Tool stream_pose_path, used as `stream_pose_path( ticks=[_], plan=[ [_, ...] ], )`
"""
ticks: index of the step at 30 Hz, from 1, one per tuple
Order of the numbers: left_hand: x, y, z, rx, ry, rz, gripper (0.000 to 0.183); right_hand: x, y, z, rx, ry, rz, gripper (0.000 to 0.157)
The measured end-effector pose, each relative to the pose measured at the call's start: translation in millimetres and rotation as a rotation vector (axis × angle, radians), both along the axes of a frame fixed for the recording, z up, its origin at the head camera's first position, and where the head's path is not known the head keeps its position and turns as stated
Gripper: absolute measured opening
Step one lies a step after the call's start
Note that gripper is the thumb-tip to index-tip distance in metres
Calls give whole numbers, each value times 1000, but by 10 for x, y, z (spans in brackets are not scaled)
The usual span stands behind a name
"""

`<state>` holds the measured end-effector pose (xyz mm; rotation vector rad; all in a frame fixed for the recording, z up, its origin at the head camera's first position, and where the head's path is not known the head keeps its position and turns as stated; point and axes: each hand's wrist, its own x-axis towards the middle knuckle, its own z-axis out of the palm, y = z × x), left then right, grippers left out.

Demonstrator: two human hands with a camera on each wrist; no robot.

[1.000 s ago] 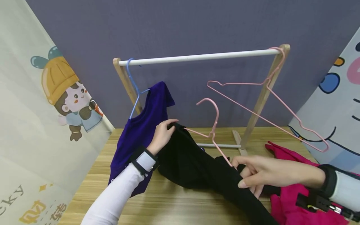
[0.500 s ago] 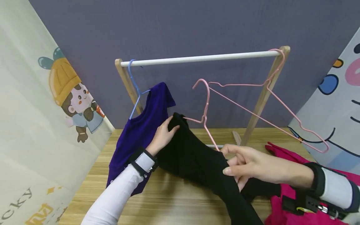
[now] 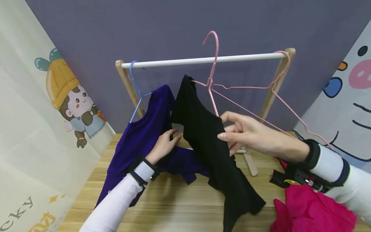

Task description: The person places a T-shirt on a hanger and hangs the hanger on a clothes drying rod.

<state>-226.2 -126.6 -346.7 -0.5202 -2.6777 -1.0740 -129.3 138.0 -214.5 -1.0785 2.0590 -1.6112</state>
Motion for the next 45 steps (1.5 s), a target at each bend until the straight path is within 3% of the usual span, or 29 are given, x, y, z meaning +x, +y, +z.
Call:
stream_pose_path(
  ticks=[6, 13, 19, 30, 45],
  plan=[
    [70, -101, -16, 2, 8, -26, 32, -210, -167, 59, 16, 11, -72, 26],
    [170, -219, -9, 15, 20, -27, 25, -443, -379, 60, -44, -90, -106, 24],
    [280, -262, 32, 16, 4, -46, 22, -601, -434, 16, 5, -110, -143, 27],
    [433, -308, 17, -118, -18, -105, 16, -739, -499, -84, 38, -102, -180, 27],
    [556, -273, 51, -120, -21, -116, 14, -803, -696, -323, 47, -83, -152, 21]
  ],
)
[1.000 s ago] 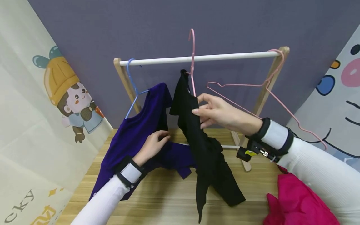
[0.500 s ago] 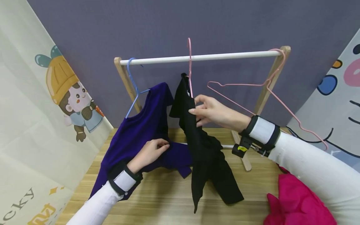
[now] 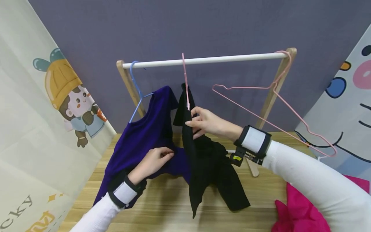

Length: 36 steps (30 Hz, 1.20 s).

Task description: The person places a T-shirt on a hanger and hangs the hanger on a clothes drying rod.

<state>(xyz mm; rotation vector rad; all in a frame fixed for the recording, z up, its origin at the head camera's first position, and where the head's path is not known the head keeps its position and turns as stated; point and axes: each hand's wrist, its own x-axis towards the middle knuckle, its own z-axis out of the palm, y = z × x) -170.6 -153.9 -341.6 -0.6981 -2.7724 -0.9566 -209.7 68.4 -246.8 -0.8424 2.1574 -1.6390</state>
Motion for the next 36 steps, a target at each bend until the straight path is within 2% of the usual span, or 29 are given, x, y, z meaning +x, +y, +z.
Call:
stream_pose_path(
  ticks=[7, 15, 22, 29, 36],
  plan=[
    [24, -33, 3, 29, -15, 8, 14, -12, -71, -53, -12, -7, 32, 21],
    [58, -78, 7, 45, -22, 4, 14, -5, -163, -82, -6, -21, -10, 23],
    [60, -50, -13, 62, -33, -5, 13, 40, -163, -82, 90, 85, -38, 29],
    [76, -29, -13, 63, -46, -18, 13, 117, -96, -120, 122, 143, 31, 39],
    [89, -10, -18, 63, -45, -26, 13, 193, 56, -311, 135, 153, 94, 50]
  ],
)
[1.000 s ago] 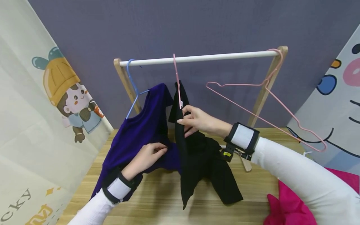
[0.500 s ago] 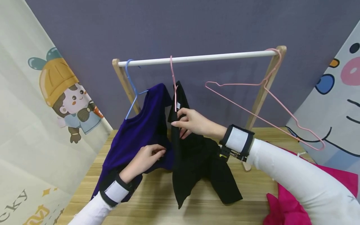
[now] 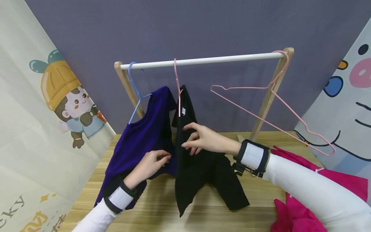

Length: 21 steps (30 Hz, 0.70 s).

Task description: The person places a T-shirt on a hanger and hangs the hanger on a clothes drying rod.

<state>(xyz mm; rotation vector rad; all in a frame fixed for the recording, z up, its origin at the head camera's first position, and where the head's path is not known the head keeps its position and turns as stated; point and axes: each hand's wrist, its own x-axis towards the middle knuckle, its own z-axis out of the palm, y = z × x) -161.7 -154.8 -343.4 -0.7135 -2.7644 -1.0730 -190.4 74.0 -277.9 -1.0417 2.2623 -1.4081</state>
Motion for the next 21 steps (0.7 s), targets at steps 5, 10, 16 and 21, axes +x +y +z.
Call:
stream_pose_path(
  ticks=[5, 10, 16, 21],
  plan=[
    [3, 1, -26, 0, -6, 6, 12, 61, 139, -212, 60, 64, 8, 53],
    [8, 10, -54, -8, -20, 1, 13, 131, 297, -421, 116, 125, 4, 49],
    [25, 18, -94, 1, -65, 0, 14, 205, 498, -643, 154, 118, -1, 44],
    [41, 23, -122, 15, -86, -6, 15, 210, 606, -786, 127, 117, -18, 41]
  ],
)
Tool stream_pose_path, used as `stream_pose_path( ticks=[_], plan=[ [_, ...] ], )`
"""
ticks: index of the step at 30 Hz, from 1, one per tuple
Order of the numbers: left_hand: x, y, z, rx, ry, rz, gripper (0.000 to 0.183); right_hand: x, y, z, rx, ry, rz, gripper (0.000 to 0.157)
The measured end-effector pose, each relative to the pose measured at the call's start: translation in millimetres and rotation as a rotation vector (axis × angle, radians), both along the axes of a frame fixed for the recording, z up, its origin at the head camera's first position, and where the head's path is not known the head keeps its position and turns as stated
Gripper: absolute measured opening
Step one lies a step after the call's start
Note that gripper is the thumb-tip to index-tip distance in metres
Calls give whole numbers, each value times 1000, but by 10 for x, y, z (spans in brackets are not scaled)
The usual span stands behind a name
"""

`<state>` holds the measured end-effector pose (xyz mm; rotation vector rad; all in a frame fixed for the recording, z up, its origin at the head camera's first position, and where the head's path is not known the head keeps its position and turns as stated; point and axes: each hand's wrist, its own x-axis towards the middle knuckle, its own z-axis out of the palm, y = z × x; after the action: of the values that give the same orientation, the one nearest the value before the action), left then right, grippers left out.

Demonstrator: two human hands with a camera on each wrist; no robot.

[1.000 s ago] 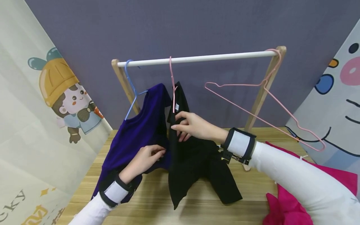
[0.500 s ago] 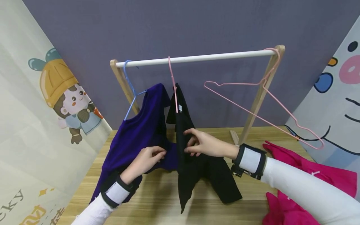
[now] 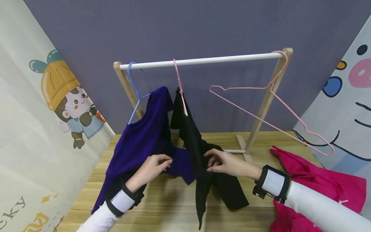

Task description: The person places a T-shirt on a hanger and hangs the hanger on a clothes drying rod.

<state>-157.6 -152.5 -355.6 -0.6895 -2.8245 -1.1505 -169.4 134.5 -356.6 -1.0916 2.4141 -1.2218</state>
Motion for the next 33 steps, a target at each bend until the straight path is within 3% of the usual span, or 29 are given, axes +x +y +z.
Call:
stream_pose_path(
  ticks=[12, 19, 26, 29, 33],
  plan=[
    [82, -6, -193, -26, -4, -38, 14, 118, 160, -282, -17, -68, 13, 38],
    [128, -10, -248, -10, 6, -72, 13, 170, 286, -477, 57, -8, 4, 41],
    [156, -28, -313, 9, -61, -182, 14, 195, 478, -682, 130, 71, -60, 47],
    [198, -33, -315, 31, -112, -237, 14, 166, 571, -769, 144, 33, -118, 56],
    [289, 13, -225, 50, -147, -299, 16, 106, 677, -893, 136, -32, -156, 60]
  ],
)
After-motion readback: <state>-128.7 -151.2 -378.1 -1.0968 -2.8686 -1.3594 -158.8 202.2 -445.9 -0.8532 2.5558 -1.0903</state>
